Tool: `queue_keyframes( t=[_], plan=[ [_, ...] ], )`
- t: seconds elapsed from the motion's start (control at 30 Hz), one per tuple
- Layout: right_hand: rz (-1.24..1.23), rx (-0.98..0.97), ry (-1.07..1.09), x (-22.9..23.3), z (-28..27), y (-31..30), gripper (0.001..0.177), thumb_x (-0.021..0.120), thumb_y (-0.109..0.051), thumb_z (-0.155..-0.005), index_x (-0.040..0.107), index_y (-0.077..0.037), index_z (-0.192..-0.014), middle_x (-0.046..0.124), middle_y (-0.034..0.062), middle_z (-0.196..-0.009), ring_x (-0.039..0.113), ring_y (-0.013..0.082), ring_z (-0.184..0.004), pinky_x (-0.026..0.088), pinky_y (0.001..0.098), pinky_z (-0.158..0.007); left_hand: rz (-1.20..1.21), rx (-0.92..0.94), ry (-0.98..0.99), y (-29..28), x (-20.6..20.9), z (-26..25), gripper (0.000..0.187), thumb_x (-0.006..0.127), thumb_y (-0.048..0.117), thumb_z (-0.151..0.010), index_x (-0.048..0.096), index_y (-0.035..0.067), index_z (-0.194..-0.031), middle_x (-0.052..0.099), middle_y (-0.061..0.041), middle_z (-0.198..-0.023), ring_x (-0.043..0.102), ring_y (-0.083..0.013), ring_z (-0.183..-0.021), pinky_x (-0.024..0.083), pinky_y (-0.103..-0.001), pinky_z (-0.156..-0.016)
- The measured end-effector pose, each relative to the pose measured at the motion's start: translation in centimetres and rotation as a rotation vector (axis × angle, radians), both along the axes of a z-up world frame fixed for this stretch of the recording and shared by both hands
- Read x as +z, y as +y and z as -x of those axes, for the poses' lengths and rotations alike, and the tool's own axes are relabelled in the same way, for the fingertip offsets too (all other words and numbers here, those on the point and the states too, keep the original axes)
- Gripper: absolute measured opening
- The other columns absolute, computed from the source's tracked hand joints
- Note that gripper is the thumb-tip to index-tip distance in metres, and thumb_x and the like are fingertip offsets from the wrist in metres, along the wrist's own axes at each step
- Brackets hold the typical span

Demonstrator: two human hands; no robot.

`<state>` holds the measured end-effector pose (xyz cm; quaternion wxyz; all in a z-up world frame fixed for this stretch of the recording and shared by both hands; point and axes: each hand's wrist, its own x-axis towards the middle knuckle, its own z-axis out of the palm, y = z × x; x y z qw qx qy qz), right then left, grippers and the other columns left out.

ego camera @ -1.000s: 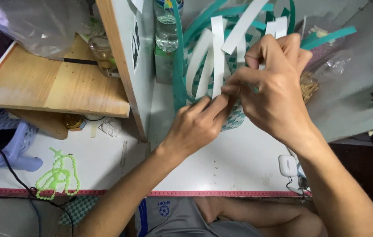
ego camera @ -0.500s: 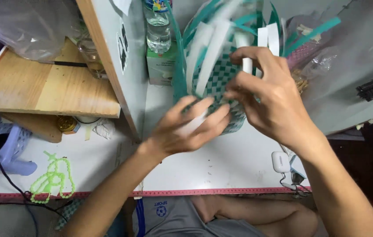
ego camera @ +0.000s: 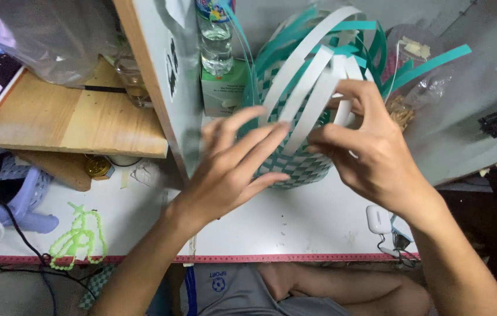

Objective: Weaving a basket using teal and white plastic strips on a workbench.

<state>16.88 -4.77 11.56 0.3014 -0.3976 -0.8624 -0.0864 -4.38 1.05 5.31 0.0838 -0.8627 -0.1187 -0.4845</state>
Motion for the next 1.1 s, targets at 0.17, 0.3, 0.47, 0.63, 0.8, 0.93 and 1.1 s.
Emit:
queue_keyframes(
  t=[0.17, 0.3, 0.47, 0.63, 0.8, 0.93, 1.1],
  plan=[
    [-0.009, -0.026, 0.051, -0.6, 0.0, -0.6, 0.004, 0.068, 0.001, -0.089, 0.068, -0.001, -0.091, 0.04, 0.0227, -0.115, 0.047, 0.037, -0.108, 0.046, 0.0405, -0.087, 0.337, -0.082, 0.028, 2.1, -1.5, -3.1, 0.016, 0.074, 0.03, -0.082, 0.071, 0.015, -0.078, 0.063, 0.012, -0.11, 0.039, -0.0242, -0.109, 0.019, -0.042, -0.075],
    [-0.024, -0.043, 0.041, -0.2, -0.4, -0.6, 0.004, 0.07, 0.001, -0.087, 0.066, 0.0, -0.086, 0.037, 0.0242, -0.117, 0.048, 0.0404, -0.114, 0.045, 0.0428, -0.091, 0.553, -0.057, 0.151, 2.5, -1.2, -4.4, 0.013, 0.07, 0.031, -0.08, 0.073, 0.022, -0.07, 0.063, 0.015, -0.113, 0.036, -0.0235, -0.107, 0.015, -0.041, -0.069],
    [-0.173, -0.069, -0.006, 0.2, 0.3, -0.4, 0.013, 0.073, -0.007, -0.091, 0.067, -0.007, -0.079, 0.046, 0.02, -0.114, 0.04, 0.0378, -0.107, 0.029, 0.0461, -0.092, 0.629, 0.04, 0.182, 1.7, -1.4, -4.5, 0.016, 0.066, 0.03, -0.083, 0.074, 0.042, -0.09, 0.063, 0.025, -0.076, 0.037, -0.017, -0.087, 0.015, -0.038, -0.068],
    [-0.156, -0.066, 0.013, 0.4, 0.5, -0.2, 0.013, 0.074, -0.006, -0.089, 0.069, -0.007, -0.077, 0.044, 0.0185, -0.115, 0.034, 0.0384, -0.11, 0.03, 0.0483, -0.093, 0.615, 0.148, 0.236, 1.5, -1.8, -4.9, 0.003, 0.069, 0.021, -0.078, 0.071, 0.024, -0.076, 0.054, 0.009, -0.064, 0.04, -0.0209, -0.089, 0.017, -0.041, -0.067],
    [-0.156, -0.07, -0.012, 0.3, 0.0, -0.3, 0.015, 0.075, -0.007, -0.088, 0.069, -0.006, -0.075, 0.045, 0.0196, -0.115, 0.034, 0.0388, -0.11, 0.029, 0.0482, -0.093, 0.597, 0.186, 0.266, 1.4, -2.0, -5.1, 0.018, 0.073, 0.018, -0.077, 0.066, 0.011, -0.062, 0.051, 0.0, -0.058, 0.042, -0.0221, -0.091, 0.019, -0.043, -0.069],
    [-0.16, -0.07, 0.045, 0.8, -1.0, -0.7, 0.012, 0.073, -0.011, -0.091, 0.069, -0.004, -0.083, 0.049, 0.0191, -0.115, 0.038, 0.036, -0.111, 0.033, 0.045, -0.091, 0.574, 0.203, 0.257, 1.7, -2.2, -5.4, 0.022, 0.071, 0.017, -0.073, 0.06, 0.012, -0.054, 0.041, 0.003, -0.051, 0.041, -0.0212, -0.088, 0.017, -0.04, -0.068],
    [-0.187, -0.234, 0.157, 0.0, -3.5, -1.5, 0.022, 0.071, -0.016, -0.095, 0.068, 0.003, -0.104, 0.05, 0.0179, -0.11, 0.044, 0.0315, -0.109, 0.029, 0.0448, -0.094, 0.635, 0.193, 0.267, 1.8, -1.9, -5.4, 0.017, 0.074, 0.032, -0.078, 0.075, 0.022, -0.064, 0.051, 0.003, -0.047, 0.042, -0.0212, -0.088, 0.018, -0.041, -0.07]
  ],
)
